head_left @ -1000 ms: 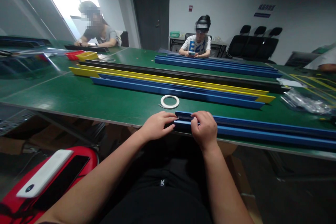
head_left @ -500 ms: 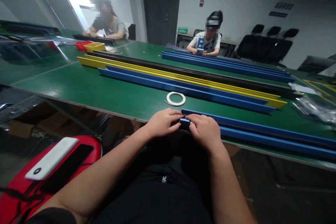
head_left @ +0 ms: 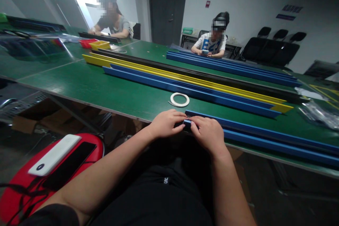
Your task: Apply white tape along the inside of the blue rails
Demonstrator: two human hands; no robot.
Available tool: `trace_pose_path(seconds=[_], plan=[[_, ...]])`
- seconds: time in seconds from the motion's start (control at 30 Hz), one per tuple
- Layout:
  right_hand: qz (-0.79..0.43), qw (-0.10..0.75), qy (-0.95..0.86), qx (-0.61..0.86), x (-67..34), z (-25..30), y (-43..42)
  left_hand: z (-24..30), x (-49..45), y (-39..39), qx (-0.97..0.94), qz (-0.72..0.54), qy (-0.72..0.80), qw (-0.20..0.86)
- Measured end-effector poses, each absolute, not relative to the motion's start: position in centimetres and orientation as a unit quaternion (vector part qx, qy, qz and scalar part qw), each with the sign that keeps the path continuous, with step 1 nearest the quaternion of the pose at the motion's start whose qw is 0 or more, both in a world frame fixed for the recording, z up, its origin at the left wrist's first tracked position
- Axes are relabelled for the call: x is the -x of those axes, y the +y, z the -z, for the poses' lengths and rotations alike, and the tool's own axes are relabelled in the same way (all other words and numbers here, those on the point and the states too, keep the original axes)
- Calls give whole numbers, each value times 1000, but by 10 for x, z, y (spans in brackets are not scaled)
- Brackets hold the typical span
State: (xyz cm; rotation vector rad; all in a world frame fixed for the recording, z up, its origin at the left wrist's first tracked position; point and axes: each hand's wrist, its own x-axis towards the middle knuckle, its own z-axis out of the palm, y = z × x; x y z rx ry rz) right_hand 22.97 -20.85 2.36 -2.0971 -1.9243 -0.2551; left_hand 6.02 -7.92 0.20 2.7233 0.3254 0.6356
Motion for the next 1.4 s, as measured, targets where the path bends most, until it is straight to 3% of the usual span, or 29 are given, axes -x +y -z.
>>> trace_pose_path(seconds=[0.33, 0.53, 1.07, 1.4], plan=[[105, 136, -654, 737, -229, -22, -207, -3, -66, -72, -917, -234, 190, 260], [123, 141, -648, 739, -229, -18, -206, 4, -72, -72, -912, -241, 262, 204], [129, 145, -643, 741, -229, -19, -207, 8, -86, -77, -931, -218, 268, 121], [128, 155, -629, 751, -229, -19, -208, 9, -93, -75, -886, -270, 261, 274]])
